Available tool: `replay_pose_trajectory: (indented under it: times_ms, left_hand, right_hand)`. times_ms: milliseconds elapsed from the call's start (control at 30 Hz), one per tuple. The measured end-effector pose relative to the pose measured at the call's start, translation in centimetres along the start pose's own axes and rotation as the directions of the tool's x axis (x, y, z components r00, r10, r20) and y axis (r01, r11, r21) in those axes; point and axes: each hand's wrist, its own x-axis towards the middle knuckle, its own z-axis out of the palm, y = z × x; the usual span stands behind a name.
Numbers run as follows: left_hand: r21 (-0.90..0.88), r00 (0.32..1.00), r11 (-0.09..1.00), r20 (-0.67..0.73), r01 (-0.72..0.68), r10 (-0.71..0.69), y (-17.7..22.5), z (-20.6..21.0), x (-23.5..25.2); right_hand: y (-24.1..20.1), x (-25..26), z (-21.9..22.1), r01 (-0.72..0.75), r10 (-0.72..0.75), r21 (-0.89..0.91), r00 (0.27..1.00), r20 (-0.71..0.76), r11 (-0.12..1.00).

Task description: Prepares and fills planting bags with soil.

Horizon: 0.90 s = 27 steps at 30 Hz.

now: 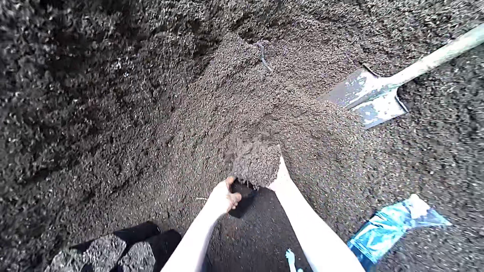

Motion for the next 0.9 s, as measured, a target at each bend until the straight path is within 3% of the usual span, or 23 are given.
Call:
replay_pose_trajectory:
  times_ms: [133,200,267,367,433,500,567,633,733,833,900]
  left_hand:
    - [0.042,0.997,0.999,-0.081,0.004,0.000,-1.5,1.2,-1.2]
    - [0.073,0.993,0.997,-0.114,-0.013,0.021,-2.4,2.1,-2.0]
    - [0.087,0.989,0.996,-0.136,-0.037,0.048,-3.1,2.7,-3.1]
    - [0.126,0.978,0.986,-0.164,-0.107,0.127,-4.5,2.9,-4.2]
    - [0.186,0.969,0.972,-0.171,-0.143,0.175,-5.3,2.6,-4.4]
    - [0.240,0.970,0.960,-0.157,-0.146,0.187,-5.7,2.4,-4.2]
    - [0.274,0.979,0.953,-0.118,-0.129,0.167,-5.7,2.5,-4.3]
    - [0.260,0.978,0.957,-0.124,-0.130,0.166,-5.2,2.2,-5.4]
    - [0.216,0.946,0.956,-0.209,-0.201,0.246,-3.1,0.9,-9.4]
    - [0.117,0.888,0.941,-0.312,-0.317,0.338,-3.0,1.7,-12.4]
    - [0.110,0.878,0.936,-0.325,-0.334,0.352,-5.0,2.4,-9.8]
  right_hand:
    - [2.1,-5.9,1.7,-0.079,0.072,-0.234,0.997,-0.035,0.969]
    - [3.2,-7.5,2.2,-0.004,-0.013,-0.441,0.999,-0.035,0.898]
    - [3.9,-8.9,3.4,0.073,-0.136,-0.667,0.990,-0.043,0.741]
    - [4.5,-10.3,4.3,0.104,-0.231,-0.911,0.973,0.010,0.398]
    - [4.5,-10.2,3.7,0.066,-0.307,-0.998,0.949,0.067,-0.012]
    - [5.1,-9.2,2.8,-0.112,-0.293,-0.918,0.956,0.005,-0.381]
    - [6.4,-8.4,2.1,-0.194,-0.183,-0.802,0.977,-0.108,-0.565]
    - [6.9,-9.5,3.6,-0.192,-0.160,-0.728,0.980,-0.114,-0.658]
    - [5.9,-13.4,7.5,-0.170,-0.231,-0.723,0.973,-0.016,-0.670]
    - [6.5,-14.8,6.3,-0.098,-0.393,-0.793,0.901,0.186,-0.601]
    - [8.3,-12.7,3.8,-0.125,-0.448,-0.806,0.874,0.186,-0.579]
